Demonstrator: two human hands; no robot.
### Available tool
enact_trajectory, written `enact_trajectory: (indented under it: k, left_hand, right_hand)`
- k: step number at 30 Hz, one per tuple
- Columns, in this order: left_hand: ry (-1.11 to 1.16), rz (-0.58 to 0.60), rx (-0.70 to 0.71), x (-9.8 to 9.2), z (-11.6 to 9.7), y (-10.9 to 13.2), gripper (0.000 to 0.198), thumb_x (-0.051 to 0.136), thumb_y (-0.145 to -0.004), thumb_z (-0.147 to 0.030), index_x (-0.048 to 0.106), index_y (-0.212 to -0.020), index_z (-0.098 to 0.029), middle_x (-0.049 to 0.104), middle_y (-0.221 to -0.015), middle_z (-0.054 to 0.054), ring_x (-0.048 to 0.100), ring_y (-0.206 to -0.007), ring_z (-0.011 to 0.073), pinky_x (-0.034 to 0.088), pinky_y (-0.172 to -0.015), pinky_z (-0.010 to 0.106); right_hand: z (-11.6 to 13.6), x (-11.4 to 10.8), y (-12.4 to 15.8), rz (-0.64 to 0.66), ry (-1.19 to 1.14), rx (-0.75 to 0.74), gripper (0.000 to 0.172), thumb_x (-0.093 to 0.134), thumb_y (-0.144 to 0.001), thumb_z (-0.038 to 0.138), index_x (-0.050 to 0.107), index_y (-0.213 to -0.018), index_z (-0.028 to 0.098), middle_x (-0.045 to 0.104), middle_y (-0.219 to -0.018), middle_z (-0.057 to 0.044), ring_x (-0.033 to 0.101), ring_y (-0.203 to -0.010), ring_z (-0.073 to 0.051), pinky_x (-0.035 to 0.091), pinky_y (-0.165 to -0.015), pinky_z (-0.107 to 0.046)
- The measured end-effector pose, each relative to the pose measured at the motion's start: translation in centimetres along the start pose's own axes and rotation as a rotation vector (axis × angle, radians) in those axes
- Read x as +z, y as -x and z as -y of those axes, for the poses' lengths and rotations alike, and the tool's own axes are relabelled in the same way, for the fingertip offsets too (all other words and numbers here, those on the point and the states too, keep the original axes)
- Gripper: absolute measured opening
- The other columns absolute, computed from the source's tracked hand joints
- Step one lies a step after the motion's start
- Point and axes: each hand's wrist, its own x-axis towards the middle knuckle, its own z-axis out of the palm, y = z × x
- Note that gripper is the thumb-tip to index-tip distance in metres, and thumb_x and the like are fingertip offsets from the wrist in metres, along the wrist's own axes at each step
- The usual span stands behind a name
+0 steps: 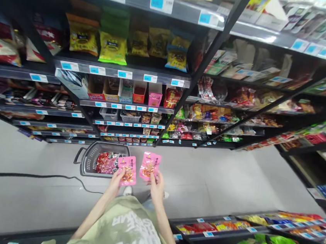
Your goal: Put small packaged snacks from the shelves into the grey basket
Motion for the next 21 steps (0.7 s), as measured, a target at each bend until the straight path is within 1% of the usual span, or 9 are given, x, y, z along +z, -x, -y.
enact_trajectory:
  k: [2, 4, 6, 9, 12, 14, 17, 19, 21]
  left_hand:
    - [0.048, 0.036, -0.037, -0.1, -0.4, 0.0, 0.055, 0.082, -0.065, -0.059, 0.071, -0.094, -0.013, 0.077, -0.094, 0.011, 0.073, -0.084, 0.0228, 0.057, -0.075, 0.031]
    - [0.042, 0.100, -0.065, 0.1, -0.5, 0.0, 0.053, 0.082, -0.066, -0.057, 0.072, -0.093, -0.013, 0.076, -0.093, 0.012, 0.073, -0.081, 0.0228, 0.057, -0.074, 0.032]
    - [-0.018, 0.148, -0.071, 0.6, -0.3, 0.1, 0.053, 0.081, -0.066, -0.059, 0.072, -0.090, -0.013, 0.076, -0.091, 0.011, 0.072, -0.078, 0.0220, 0.056, -0.073, 0.032]
    - [-0.176, 0.175, 0.013, 1.7, 0.3, 0.0, 0.056, 0.078, -0.063, -0.066, 0.071, -0.080, -0.013, 0.074, -0.081, 0.008, 0.068, -0.072, 0.0192, 0.053, -0.070, 0.029]
    - [-0.285, 0.150, 0.102, 2.4, 0.4, -0.2, 0.057, 0.074, -0.066, -0.069, 0.069, -0.075, -0.013, 0.070, -0.073, 0.004, 0.062, -0.068, 0.0162, 0.048, -0.067, 0.026]
    - [-0.336, 0.118, 0.133, 2.4, 0.1, -0.3, 0.055, 0.073, -0.067, -0.068, 0.066, -0.070, -0.013, 0.065, -0.066, 0.002, 0.057, -0.063, 0.0146, 0.044, -0.063, 0.024]
    - [-0.413, 0.104, 0.171, 2.0, -0.5, -0.2, 0.055, 0.073, -0.066, -0.069, 0.066, -0.067, -0.014, 0.062, -0.062, 0.001, 0.053, -0.061, 0.0144, 0.040, -0.061, 0.025]
    - [-0.447, 0.122, 0.185, 1.6, -0.7, -0.1, 0.055, 0.072, -0.067, -0.069, 0.068, -0.068, -0.014, 0.064, -0.064, 0.002, 0.053, -0.063, 0.0155, 0.041, -0.063, 0.025]
    - [-0.466, 0.159, 0.190, 1.3, -0.7, 0.1, 0.054, 0.070, -0.070, -0.068, 0.069, -0.069, -0.014, 0.066, -0.067, 0.003, 0.056, -0.066, 0.0169, 0.043, -0.065, 0.026]
  right_hand:
    - [0.5, -0.7, -0.7, -0.081, -0.015, -0.026, 0.048, 0.074, -0.075, 0.055, 0.056, -0.102, 0.019, 0.073, -0.087, -0.007, 0.070, -0.059, -0.021, 0.053, -0.052, -0.029]
    - [0.7, -1.1, -1.1, -0.082, -0.022, -0.029, 0.048, 0.074, -0.075, 0.055, 0.057, -0.102, 0.019, 0.073, -0.087, -0.007, 0.070, -0.059, -0.021, 0.054, -0.054, -0.030]
    - [0.7, -0.9, -1.1, 0.030, -0.013, -0.007, 0.048, 0.074, -0.075, 0.055, 0.059, -0.102, 0.018, 0.073, -0.083, -0.007, 0.069, -0.059, -0.020, 0.055, -0.055, -0.030]
    - [0.2, 0.3, -0.2, 0.240, 0.018, 0.023, 0.046, 0.071, -0.078, 0.059, 0.065, -0.097, 0.017, 0.072, -0.083, -0.006, 0.067, -0.066, -0.019, 0.055, -0.058, -0.028]
    - [-0.2, 1.6, 0.7, 0.310, 0.032, 0.067, 0.054, 0.050, -0.088, 0.068, 0.068, -0.089, 0.017, 0.070, -0.081, -0.006, 0.065, -0.069, -0.017, 0.054, -0.057, -0.026]
    - [-0.4, 2.0, 0.9, 0.314, 0.069, 0.067, 0.055, 0.045, -0.090, 0.068, 0.068, -0.095, 0.018, 0.068, -0.083, -0.006, 0.062, -0.063, -0.016, 0.052, -0.051, -0.025]
    - [-0.5, 1.9, 0.6, 0.252, 0.175, 0.005, 0.046, 0.066, -0.081, 0.059, 0.065, -0.105, 0.020, 0.066, -0.090, -0.004, 0.057, -0.056, -0.013, 0.046, -0.042, -0.022]
    - [-0.6, 1.5, 0.3, 0.210, 0.217, -0.018, 0.043, 0.071, -0.078, 0.054, 0.065, -0.101, 0.019, 0.066, -0.086, -0.003, 0.053, -0.052, -0.010, 0.042, -0.039, -0.021]
    - [-0.9, 1.1, 0.1, 0.210, 0.231, -0.022, 0.038, 0.069, -0.079, 0.053, 0.064, -0.092, 0.017, 0.065, -0.075, -0.002, 0.050, -0.048, -0.009, 0.041, -0.041, -0.020]
